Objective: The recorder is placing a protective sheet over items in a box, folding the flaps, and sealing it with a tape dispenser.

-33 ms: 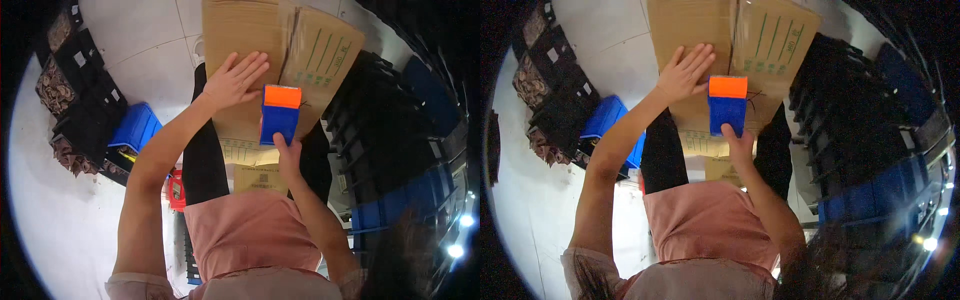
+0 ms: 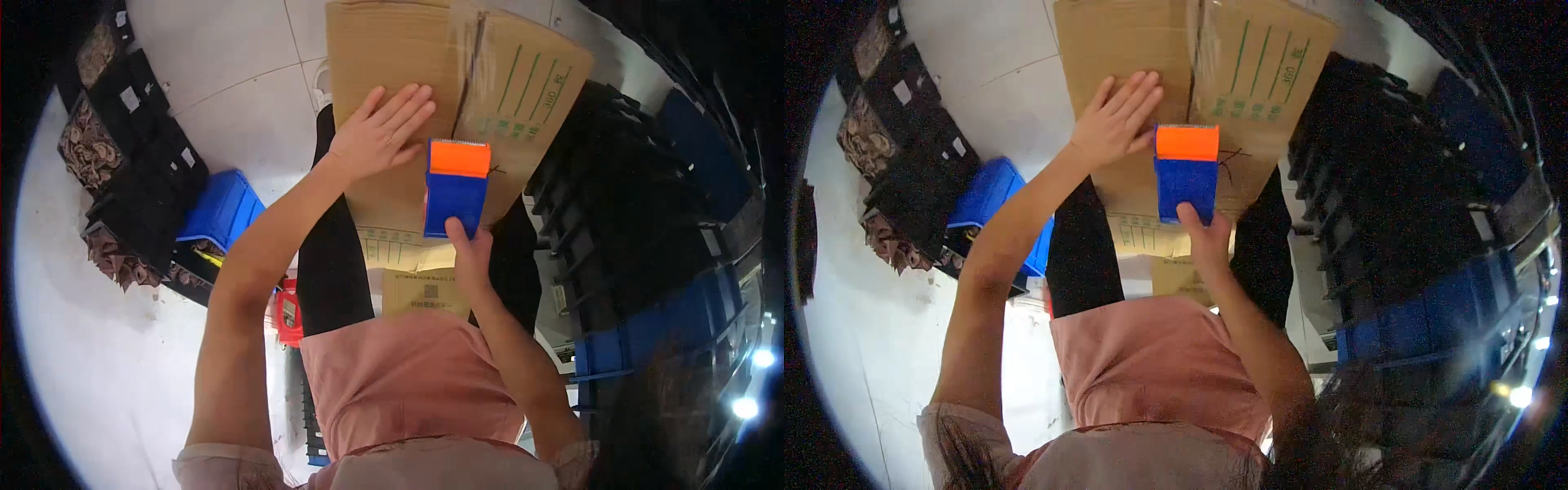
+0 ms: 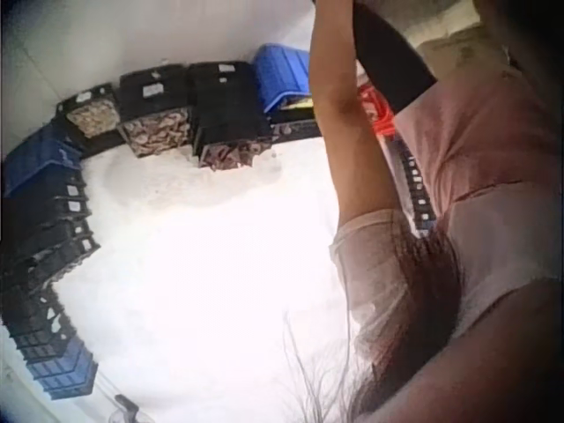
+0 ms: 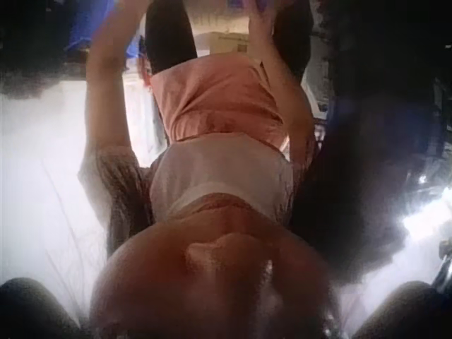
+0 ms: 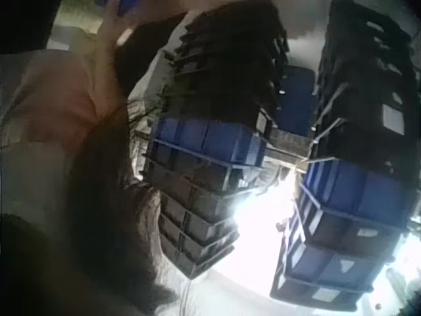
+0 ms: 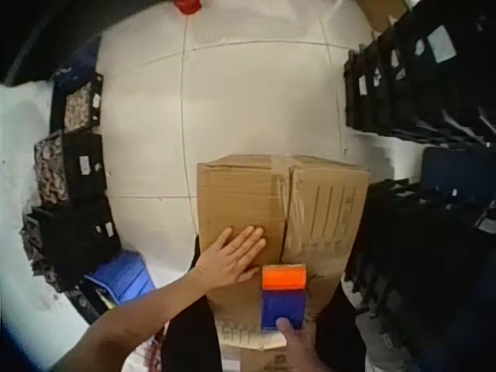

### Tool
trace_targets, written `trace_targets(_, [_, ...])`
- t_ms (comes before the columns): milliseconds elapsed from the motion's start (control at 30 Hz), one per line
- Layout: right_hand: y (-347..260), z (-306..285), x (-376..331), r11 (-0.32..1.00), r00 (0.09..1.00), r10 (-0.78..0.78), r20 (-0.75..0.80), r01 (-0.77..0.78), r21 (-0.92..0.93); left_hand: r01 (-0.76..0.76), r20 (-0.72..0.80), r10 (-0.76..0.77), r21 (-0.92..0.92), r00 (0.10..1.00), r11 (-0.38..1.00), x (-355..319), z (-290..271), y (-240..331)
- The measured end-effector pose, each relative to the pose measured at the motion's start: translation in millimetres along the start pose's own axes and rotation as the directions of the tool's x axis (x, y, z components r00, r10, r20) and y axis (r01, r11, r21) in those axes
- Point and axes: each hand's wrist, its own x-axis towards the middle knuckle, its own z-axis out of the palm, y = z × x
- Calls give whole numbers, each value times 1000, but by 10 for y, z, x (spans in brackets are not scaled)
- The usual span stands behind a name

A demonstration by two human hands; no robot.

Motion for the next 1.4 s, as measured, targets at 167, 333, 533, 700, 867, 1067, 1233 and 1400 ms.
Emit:
trace_targets(167, [84, 30, 60, 1000, 1000, 20, 23, -20, -10, -11, -258, 28, 67, 966, 998, 127, 71, -108])
trace_targets(333, [-33, 115, 99, 1000, 1000, -28, 15, 28, 13, -150, -246, 127, -78, 961, 986, 716, -349, -223])
trace_targets(533, [-59, 142, 124, 997, 999, -49, -9, 49, 63, -336, -96, 342, 78, 935, 939, 1195, -463, -320])
trace_targets(700, [-89, 201, 200, 999, 999, -27, -42, 29, 37, -309, 176, 288, 111, 942, 944, 1218, -469, -247])
trace_targets(867, [38, 233, 285, 994, 994, -101, -39, 102, 39, -488, 74, 483, 178, 872, 855, 1201, -414, -306])
trace_targets(1067, [80, 137, 404, 977, 979, -201, 35, 203, -59, -597, 240, 561, 115, 792, 794, 1132, -257, -182])
trace_targets(1233, [42, 77, 521, 974, 979, -195, 65, 200, -101, -623, 144, 606, 136, 782, 770, 1125, -240, -227])
trace_targets(1400, [164, -93, 571, 987, 979, -152, 139, 159, -37, -637, 48, 643, 210, 765, 742, 1119, -133, -273])
